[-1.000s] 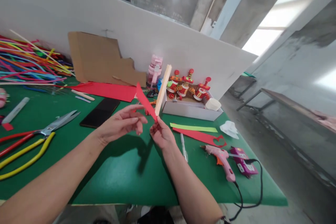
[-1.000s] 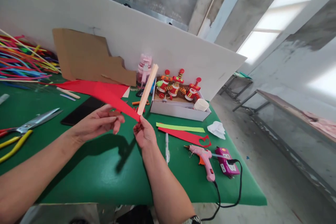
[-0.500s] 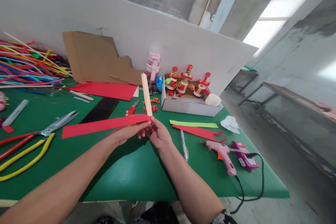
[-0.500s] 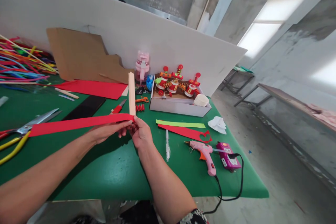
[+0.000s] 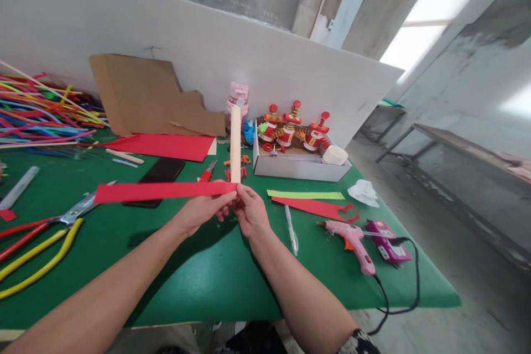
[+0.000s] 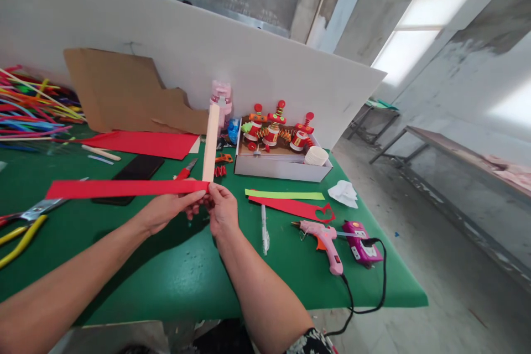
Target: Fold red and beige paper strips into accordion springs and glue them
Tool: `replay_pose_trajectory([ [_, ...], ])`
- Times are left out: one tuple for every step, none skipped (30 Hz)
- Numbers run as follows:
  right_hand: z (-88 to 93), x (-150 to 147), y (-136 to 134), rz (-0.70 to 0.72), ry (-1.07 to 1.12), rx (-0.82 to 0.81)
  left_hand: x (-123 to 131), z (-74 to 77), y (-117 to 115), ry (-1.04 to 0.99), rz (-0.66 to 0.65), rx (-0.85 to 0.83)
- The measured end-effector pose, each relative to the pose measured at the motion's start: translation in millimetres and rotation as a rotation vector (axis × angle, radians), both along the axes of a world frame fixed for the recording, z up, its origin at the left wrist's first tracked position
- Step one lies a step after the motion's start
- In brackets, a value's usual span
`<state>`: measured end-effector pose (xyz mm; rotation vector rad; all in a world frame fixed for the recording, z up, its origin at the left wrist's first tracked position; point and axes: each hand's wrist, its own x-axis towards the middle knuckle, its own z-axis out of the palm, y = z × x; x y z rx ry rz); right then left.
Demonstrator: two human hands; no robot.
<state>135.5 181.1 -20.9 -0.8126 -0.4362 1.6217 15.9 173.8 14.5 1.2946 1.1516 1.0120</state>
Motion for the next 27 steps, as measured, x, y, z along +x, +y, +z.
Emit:
replay_pose_trajectory([
  [1.1,-1,-1,-0.018,-0.013,0.025,0,0.4,0,0.006,0.024,0.030],
  [2.7,-1,-1,-0.029,-0.018,0.052,0,0.9,-1,0.024,0.059,0.072],
  [4.6,-1,-2,-0.032,-0.018,0.080,-1,1.3,-1,0.050,0.101,0.122],
  [6.7,-2,-3,-0.029,-0.014,0.109,-1,1.8,-2,0.079,0.142,0.170],
  [8.9,-1,-3,-0.021,-0.008,0.141,-2,2.3,-3,0.099,0.177,0.216],
  [10.9,-1,-3,-0.014,-0.002,0.173,-2,3.1,-4,0.102,0.200,0.259],
  [12.9,0,-3,-0.007,0.003,0.202,-3,4.0,-5,0.096,0.205,0.296],
  [14.8,1,-3,0.001,0.004,0.228,-4,5.1,-7,0.087,0.194,0.325],
  [16.5,2,-3,0.007,0.002,0.251,-4,6.4,-9,0.080,0.167,0.354],
  [18.0,3,-4,0.010,-0.001,0.272,-5,7.7,-10,0.075,0.138,0.388],
  [19.3,3,-4,0.010,-0.004,0.292,-5,9.0,-11,0.074,0.112,0.420],
  [20.4,4,-4,0.005,-0.008,0.309,-6,10.1,-12,0.078,0.099,0.446],
  [21.3,4,-4,0.001,-0.014,0.324,-6,10.8,-12,0.081,0.105,0.467],
  [21.8,4,-5,-0.002,-0.021,0.334,-6,11.0,-12,0.082,0.122,0.481],
  [22.1,4,-5,-0.001,-0.030,0.340,-6,10.8,-11,0.085,0.142,0.489],
  [22.2,4,-5,0.002,-0.038,0.342,-6,10.1,-10,0.091,0.159,0.490],
  [22.3,3,-5,0.006,-0.046,0.341,-6,9.1,-9,0.099,0.173,0.491],
  [22.4,3,-6,0.008,-0.053,0.341,-6,7.8,-8,0.105,0.182,0.496],
  [22.5,3,-6,0.007,-0.059,0.340,-6,6.7,-7,0.113,0.185,0.499],
  [22.9,4,-6,0.006,-0.064,0.342,-6,5.7,-7,0.124,0.187,0.495],
  [23.3,4,-6,0.007,-0.072,0.345,-6,5.1,-7,0.138,0.188,0.485],
  [23.8,4,-6,0.009,-0.081,0.351,-6,5.0,-8,0.153,0.187,0.469],
  [24.2,5,-6,0.009,-0.089,0.357,-6,5.2,-8,0.168,0.187,0.452],
  [24.4,5,-7,0.009,-0.094,0.362,-7,5.8,-9,0.180,0.187,0.437],
  [24.4,4,-7,0.011,-0.095,0.364,-7,6.6,-9,0.189,0.186,0.425],
  [23.9,4,-7,0.015,-0.089,0.360,-7,7.3,-9,0.194,0.185,0.414],
  [23.0,3,-7,0.020,-0.078,0.351,-7,7.8,-9,0.196,0.186,0.404],
])
